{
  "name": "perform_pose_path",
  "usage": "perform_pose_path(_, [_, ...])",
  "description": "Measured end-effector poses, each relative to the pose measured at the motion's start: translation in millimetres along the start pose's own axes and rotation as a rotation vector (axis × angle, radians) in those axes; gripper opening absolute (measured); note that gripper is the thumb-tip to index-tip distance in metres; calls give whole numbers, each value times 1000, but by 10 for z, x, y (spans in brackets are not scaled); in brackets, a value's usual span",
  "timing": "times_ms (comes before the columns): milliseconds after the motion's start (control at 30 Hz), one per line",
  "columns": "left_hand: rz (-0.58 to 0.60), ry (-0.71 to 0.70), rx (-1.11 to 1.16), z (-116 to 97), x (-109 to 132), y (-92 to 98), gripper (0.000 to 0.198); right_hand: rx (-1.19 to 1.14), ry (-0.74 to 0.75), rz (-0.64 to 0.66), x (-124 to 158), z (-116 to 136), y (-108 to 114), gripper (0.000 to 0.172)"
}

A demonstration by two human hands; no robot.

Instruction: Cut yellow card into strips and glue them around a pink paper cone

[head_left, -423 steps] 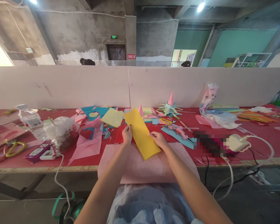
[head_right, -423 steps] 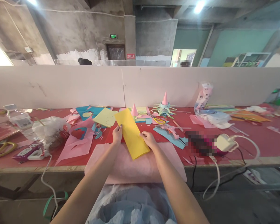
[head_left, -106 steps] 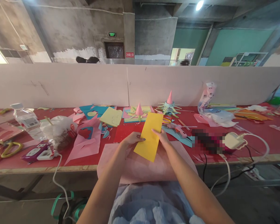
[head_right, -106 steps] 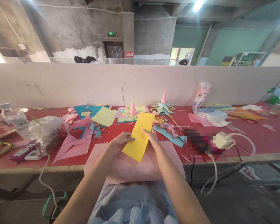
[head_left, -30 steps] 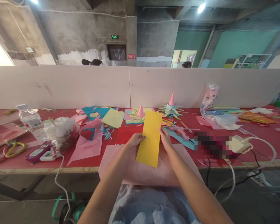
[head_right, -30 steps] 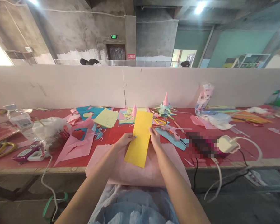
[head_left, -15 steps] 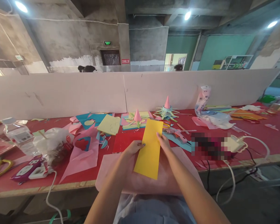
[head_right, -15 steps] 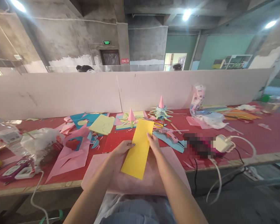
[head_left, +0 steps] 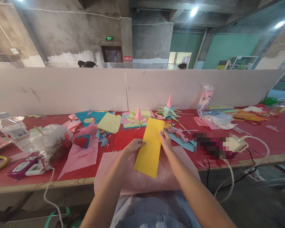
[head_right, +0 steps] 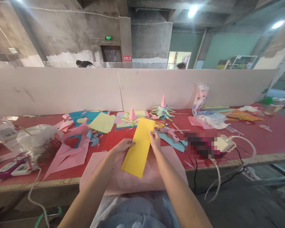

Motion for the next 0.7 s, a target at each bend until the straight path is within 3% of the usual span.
perform_pose_path(400, [-33,-5,56,100,-65,37,44,67,-15,-96,1,23,71,45])
perform_pose_path(700, [-8,11,92,81,-35,25,40,91,14,-106,45,56,37,45])
Point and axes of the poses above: each hand's wrist, its own x-axis away from the middle knuckle, its own y-axis out of the back of the hand, z = x × y, the point moved 3 cm from there along -x, towards the middle knuckle
